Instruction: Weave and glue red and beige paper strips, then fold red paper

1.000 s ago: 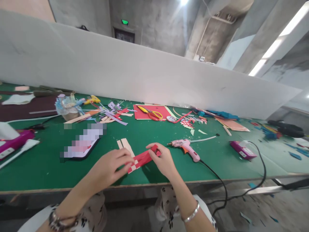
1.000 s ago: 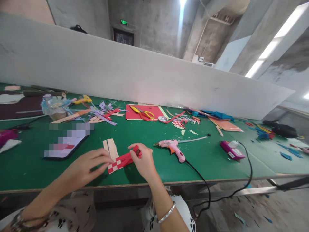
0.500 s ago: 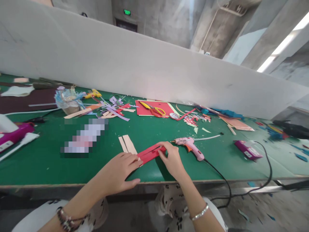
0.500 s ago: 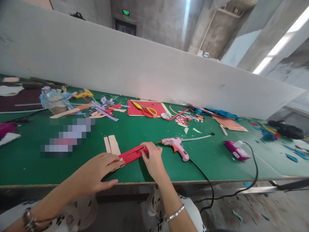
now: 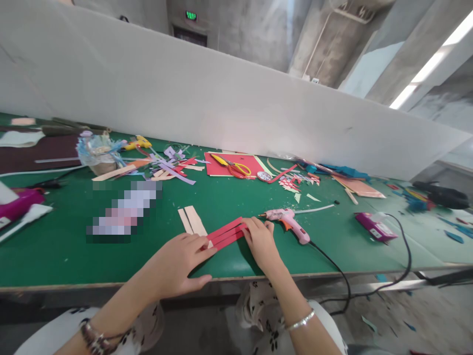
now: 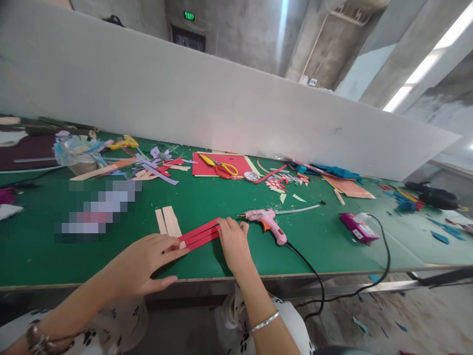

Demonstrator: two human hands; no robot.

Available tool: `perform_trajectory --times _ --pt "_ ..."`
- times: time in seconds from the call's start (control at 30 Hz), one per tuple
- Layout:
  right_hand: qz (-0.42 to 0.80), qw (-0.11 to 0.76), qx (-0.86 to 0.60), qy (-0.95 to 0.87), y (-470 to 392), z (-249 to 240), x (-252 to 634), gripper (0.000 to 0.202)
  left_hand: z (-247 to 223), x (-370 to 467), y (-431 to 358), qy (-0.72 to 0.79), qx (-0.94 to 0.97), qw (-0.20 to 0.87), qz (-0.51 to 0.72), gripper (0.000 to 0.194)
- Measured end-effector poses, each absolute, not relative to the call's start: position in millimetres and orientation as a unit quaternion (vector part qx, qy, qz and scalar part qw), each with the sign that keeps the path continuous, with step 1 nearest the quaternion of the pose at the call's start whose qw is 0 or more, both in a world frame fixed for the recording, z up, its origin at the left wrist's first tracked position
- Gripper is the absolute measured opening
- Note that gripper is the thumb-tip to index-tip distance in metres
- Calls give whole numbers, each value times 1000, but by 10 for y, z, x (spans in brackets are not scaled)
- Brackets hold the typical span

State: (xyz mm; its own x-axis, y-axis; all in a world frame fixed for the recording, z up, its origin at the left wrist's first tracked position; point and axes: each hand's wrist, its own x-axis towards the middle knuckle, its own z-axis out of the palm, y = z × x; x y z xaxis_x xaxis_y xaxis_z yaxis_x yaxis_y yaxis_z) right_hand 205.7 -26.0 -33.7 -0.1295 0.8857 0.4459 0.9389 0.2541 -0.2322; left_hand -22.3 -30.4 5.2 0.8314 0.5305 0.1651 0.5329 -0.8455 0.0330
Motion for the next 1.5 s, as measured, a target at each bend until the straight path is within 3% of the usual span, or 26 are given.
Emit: perform_trajectory --times 0.6,0.7,0.8,0.9,1.07,1.23,1.5 --pt "-98 177 -621 -758 -218 -288 2043 21 34 -226 -303 -291 -951 -28 -105 34" --pt "-129 201 -632 -737 -237 -251 2107 18 27 -227 -299 -291 -950 -28 -111 35" --pt "-161 279 -637 -701 -325 -175 2146 17 28 -222 -298 -292 -949 -30 -114 34" --pt "-131 308 -578 -744 -460 -103 2083 18 35 -215 -303 -292 -950 -31 -110 33" --pt "-50 207 -477 -853 -595 -109 1904 24 31 -219 -315 -294 -949 -23 -109 36" --pt "-23 186 -483 -855 -605 -168 1898 31 12 -228 -307 -291 -948 -24 -124 35" --pt "-8 194 -524 -829 -591 -136 2013 22 27 -209 -294 -291 -948 -26 -123 33"
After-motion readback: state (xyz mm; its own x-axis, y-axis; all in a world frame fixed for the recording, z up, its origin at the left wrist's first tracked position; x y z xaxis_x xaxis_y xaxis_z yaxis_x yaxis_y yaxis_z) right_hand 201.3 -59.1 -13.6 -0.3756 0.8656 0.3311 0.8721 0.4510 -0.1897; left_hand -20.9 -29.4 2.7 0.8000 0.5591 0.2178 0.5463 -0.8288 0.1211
